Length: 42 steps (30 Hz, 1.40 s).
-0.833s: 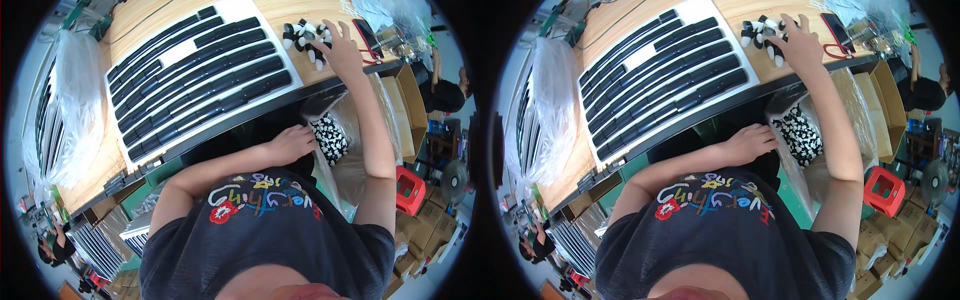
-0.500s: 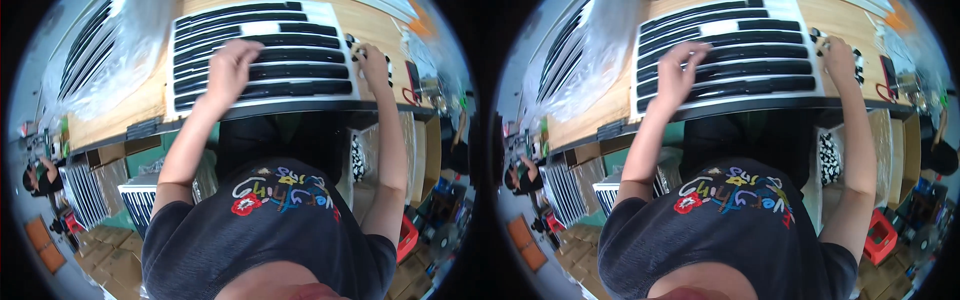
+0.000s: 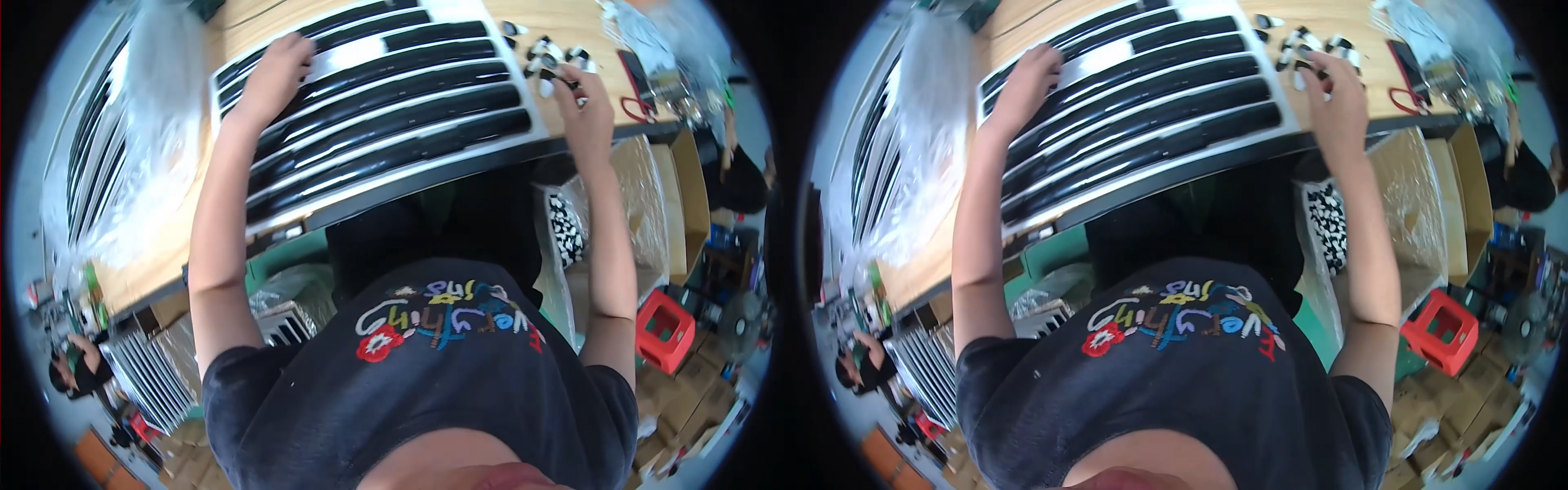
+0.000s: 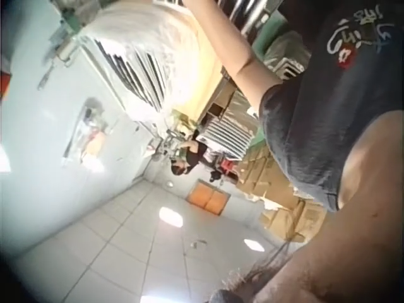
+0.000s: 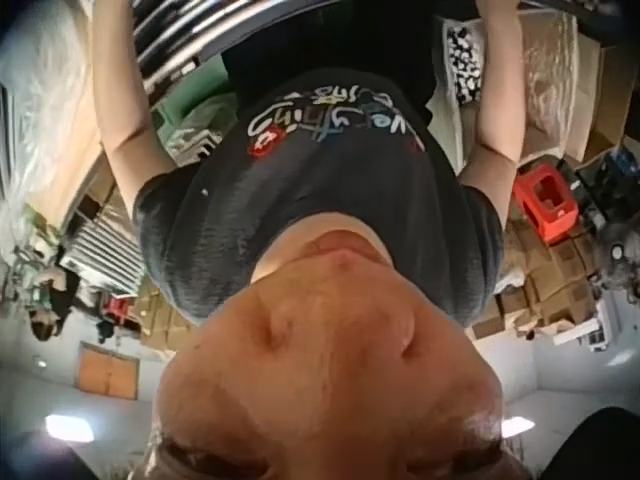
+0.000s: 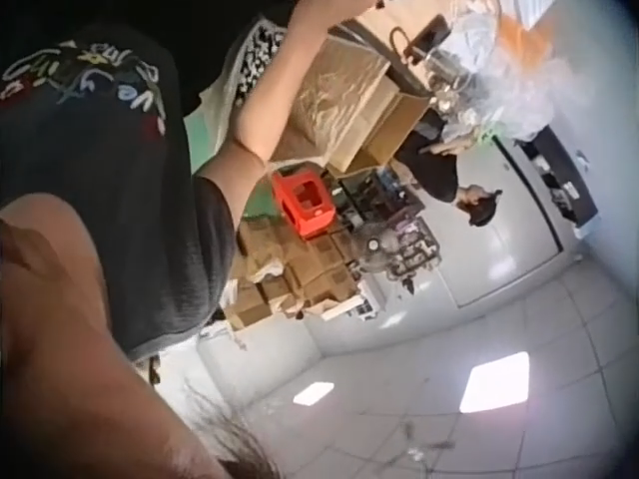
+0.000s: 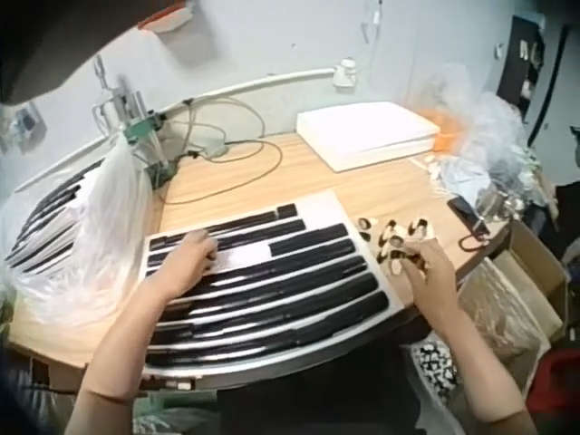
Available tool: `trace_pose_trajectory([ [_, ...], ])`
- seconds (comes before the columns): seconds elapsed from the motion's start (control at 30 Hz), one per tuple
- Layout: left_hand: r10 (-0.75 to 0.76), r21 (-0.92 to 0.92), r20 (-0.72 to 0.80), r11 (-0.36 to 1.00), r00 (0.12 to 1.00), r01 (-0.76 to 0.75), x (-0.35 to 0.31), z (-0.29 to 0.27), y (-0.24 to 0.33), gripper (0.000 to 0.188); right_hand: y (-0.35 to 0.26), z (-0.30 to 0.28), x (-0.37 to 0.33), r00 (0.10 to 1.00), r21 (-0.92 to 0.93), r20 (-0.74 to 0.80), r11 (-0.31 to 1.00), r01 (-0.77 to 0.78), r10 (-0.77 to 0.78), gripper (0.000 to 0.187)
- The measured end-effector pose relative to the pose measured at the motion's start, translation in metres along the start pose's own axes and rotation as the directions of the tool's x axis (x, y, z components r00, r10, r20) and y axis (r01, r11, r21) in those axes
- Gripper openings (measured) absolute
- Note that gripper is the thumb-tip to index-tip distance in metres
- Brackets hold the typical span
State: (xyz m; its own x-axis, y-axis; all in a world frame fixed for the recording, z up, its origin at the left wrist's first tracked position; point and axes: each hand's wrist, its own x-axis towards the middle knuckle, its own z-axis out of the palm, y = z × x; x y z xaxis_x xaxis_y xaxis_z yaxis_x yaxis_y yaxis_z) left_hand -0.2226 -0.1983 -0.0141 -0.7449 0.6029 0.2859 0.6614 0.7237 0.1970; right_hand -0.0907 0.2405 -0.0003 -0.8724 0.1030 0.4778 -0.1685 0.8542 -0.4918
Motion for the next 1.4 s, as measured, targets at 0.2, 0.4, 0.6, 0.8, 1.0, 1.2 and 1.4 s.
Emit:
trace_pose_trajectory([
  [0.2, -0.278, -0.957, 0.138, 0.211, 0.951, 0.201, 0.038, 0.022, 0.176, 0.012, -0.073, 0.008, -0.04, 0.95, 0.627, 0.181, 0.715, -0.309, 0.253, 0.031],
  [0.4, -0.278, -0.973, 0.206, 0.047, 0.938, 0.227, 0.083, 0.07, 0.242, 0.009, -0.02, -0.011, -0.001, 0.968, 0.462, 0.199, 0.856, -0.231, 0.153, 0.021],
  [0.6, -0.169, -0.663, -0.165, 0.748, 0.972, 0.018, 0.081, 0.089, 0.255, 0.019, 0.019, -0.041, 0.077, 0.92, 0.176, 0.285, 0.958, 0.226, -0.27, 0.017],
  [0.8, -0.22, -0.642, -0.208, 0.766, 0.953, 0.037, 0.069, 0.083, 0.246, 0.016, 0.023, -0.02, 0.093, 0.724, 0.302, 0.565, 0.916, 0.264, -0.395, 0.011],
  [1.0, -0.257, -0.653, -0.178, 0.753, 0.95, 0.081, 0.064, 0.081, 0.242, 0.013, 0.029, -0.011, 0.088, 0.652, 0.782, 0.327, 0.583, 0.22, -0.684, 0.012],
  [1.2, -0.25, -0.627, -0.173, 0.774, 0.953, 0.089, 0.063, 0.085, 0.235, 0.015, 0.044, 0.0, 0.085, 0.728, 0.14, 0.636, 0.966, 0.216, -0.255, 0.017],
  [1.4, -0.283, -0.665, -0.16, 0.739, 0.946, 0.109, 0.06, 0.091, 0.233, 0.013, 0.052, 0.006, 0.079, 0.766, 0.064, 0.536, 0.922, 0.381, -0.354, 0.025],
])
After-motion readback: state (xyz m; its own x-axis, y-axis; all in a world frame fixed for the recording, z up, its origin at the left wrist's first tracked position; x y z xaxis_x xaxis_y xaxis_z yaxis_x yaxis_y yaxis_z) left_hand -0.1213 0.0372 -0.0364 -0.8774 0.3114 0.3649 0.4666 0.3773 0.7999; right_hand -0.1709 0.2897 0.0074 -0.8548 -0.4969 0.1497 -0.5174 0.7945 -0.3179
